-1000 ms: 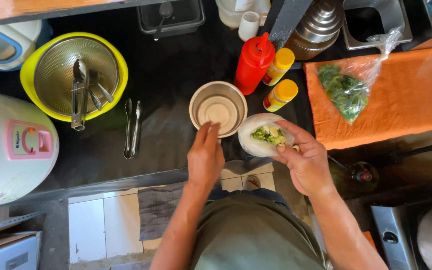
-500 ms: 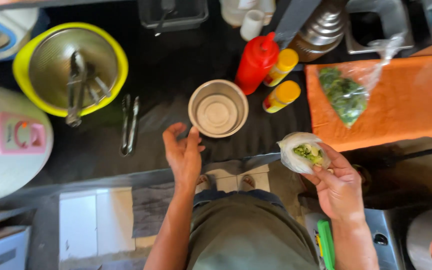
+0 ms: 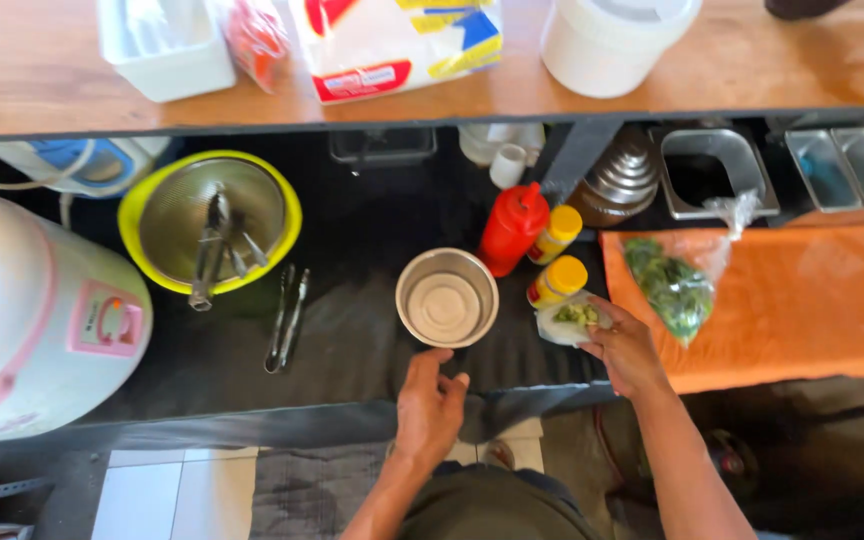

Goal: Preparing and mixing chopped green onions in a bowl at a food stall.

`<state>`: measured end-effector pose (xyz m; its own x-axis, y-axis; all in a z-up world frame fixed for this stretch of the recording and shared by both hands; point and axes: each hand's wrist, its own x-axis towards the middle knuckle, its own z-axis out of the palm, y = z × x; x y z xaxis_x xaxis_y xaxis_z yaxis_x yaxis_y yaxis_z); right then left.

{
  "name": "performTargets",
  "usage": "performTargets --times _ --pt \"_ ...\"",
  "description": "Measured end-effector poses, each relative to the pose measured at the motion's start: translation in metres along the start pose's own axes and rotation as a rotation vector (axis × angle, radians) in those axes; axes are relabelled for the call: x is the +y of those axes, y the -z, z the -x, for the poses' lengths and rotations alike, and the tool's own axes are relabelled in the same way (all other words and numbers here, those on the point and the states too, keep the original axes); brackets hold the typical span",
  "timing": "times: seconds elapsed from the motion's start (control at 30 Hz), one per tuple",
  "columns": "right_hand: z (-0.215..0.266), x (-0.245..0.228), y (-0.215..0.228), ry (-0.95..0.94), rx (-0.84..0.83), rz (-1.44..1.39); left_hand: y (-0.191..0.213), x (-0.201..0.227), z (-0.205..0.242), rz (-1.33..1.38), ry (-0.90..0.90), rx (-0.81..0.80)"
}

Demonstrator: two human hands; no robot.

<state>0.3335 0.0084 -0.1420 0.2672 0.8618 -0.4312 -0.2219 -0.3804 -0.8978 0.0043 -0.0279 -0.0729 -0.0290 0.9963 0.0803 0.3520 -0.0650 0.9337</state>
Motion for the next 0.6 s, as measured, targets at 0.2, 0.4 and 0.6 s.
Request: performTargets --times 0.2,0.4,0.6 --pt "0.030 -0.032 -0.013 -0.003 0.010 0.013 0.027 0.031 -0.002 0.020 -0.044 0.012" --pt "0.038 -0.018 0.002 0.152 0.082 -0.084 0.082 0.115 -0.088 -0.073 -0.617 0.318" --pt "0.027 0.023 0.043 0.314 0.270 -0.268 0.133 0.171 -0.265 -0.392 -0.950 0.495"
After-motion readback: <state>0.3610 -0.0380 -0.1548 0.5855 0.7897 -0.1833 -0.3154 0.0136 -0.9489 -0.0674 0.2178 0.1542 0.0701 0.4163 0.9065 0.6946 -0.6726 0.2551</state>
